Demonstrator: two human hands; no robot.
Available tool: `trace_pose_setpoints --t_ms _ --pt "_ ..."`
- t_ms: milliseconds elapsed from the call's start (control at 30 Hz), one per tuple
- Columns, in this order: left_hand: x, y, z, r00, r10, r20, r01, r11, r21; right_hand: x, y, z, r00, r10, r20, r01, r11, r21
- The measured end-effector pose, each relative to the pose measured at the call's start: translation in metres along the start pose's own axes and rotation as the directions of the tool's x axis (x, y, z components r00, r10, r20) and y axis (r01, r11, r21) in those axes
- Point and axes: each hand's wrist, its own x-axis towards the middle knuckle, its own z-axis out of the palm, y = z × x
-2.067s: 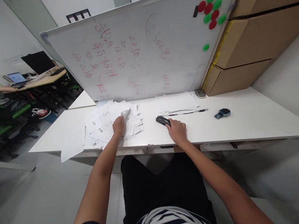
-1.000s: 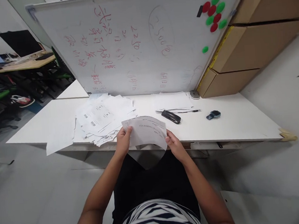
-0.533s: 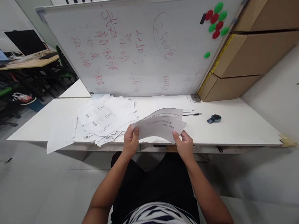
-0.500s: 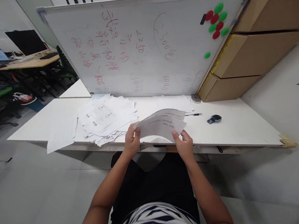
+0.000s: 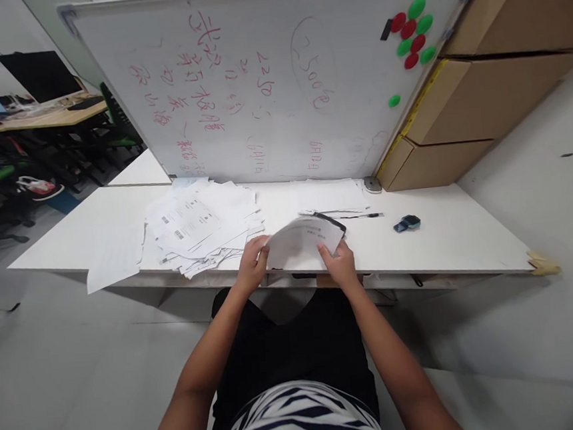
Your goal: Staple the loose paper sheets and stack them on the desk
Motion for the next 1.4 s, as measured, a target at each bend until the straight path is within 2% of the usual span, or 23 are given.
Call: trace_pose_setpoints --t_ms 67,133,267,367,433,533,633,733,833,1000,1100,1200,1267,1333,1400 --pt "-0.001 -0.001 -0.001 0.998 -0.062 0.031 0.063 0.998 -0.017 0.009 0.005 -0.006 0.996 -0.039 0.085 0.044 0.998 -0.051" --pt "-0.001 -0.002 -0.002 0.982 -0.175 0.066 0.18 0.98 -0.088 0.018 0.008 -0.015 0.986 -0.039 0.16 0.041 0.999 -0.006" --pt "0.007 -0.002 -0.005 0.899 -0.378 0.222 0.432 0.847 -0.308 0.025 0.007 -0.031 0.977 0.031 0.212 -0.077 0.974 0.212" --pt "0.018 0.003 -0.007 0.842 -0.411 0.35 0.522 0.784 -0.335 0.02 0.005 -0.032 0.971 0.061 0.233 -0.13 0.948 0.292" --pt "0.023 0.009 -0.006 0.827 -0.404 0.391 0.536 0.777 -0.332 0.014 0.005 -0.03 0.964 0.096 0.247 -0.174 0.932 0.319" --pt "0.025 0.021 -0.001 0.82 -0.422 0.386 0.551 0.763 -0.338 0.006 0.003 -0.026 0.957 0.161 0.242 -0.239 0.908 0.343" --pt "0.019 0.027 0.004 0.841 -0.414 0.348 0.526 0.774 -0.352 -0.002 -0.001 -0.024 0.964 0.182 0.193 -0.241 0.904 0.353" --pt "0.011 0.025 0.008 0.856 -0.405 0.323 0.51 0.766 -0.391 -0.009 -0.005 -0.022 0.973 0.179 0.146 -0.217 0.924 0.316" --pt "0.006 0.019 0.01 0.834 -0.447 0.324 0.55 0.728 -0.41 -0.013 -0.005 -0.02 0.965 0.205 0.163 -0.243 0.931 0.273" --pt "0.003 0.018 0.011 0.871 -0.395 0.292 0.475 0.829 -0.295 -0.016 0.001 -0.015 0.965 0.248 0.087 -0.262 0.937 0.232" --pt "0.003 0.016 0.016 0.866 -0.423 0.267 0.486 0.837 -0.25 -0.019 0.002 -0.015 0.963 0.244 0.118 -0.261 0.951 0.165" --pt "-0.001 0.019 0.02 0.859 -0.449 0.245 0.5 0.838 -0.217 -0.03 -0.002 -0.024 0.964 0.196 0.178 -0.203 0.979 0.019" --pt "-0.003 0.025 0.02 0.849 -0.427 0.311 0.497 0.846 -0.196 -0.044 -0.004 -0.039 0.967 0.193 0.163 -0.187 0.981 -0.055" --pt "-0.003 0.035 0.021 0.825 -0.382 0.417 0.489 0.852 -0.187 -0.063 -0.003 -0.059 0.949 0.298 0.1 -0.296 0.954 -0.037" --pt "0.003 0.045 0.025 0.813 -0.322 0.485 0.447 0.879 -0.167 -0.085 0.004 -0.079 0.875 0.481 0.046 -0.483 0.874 0.051"
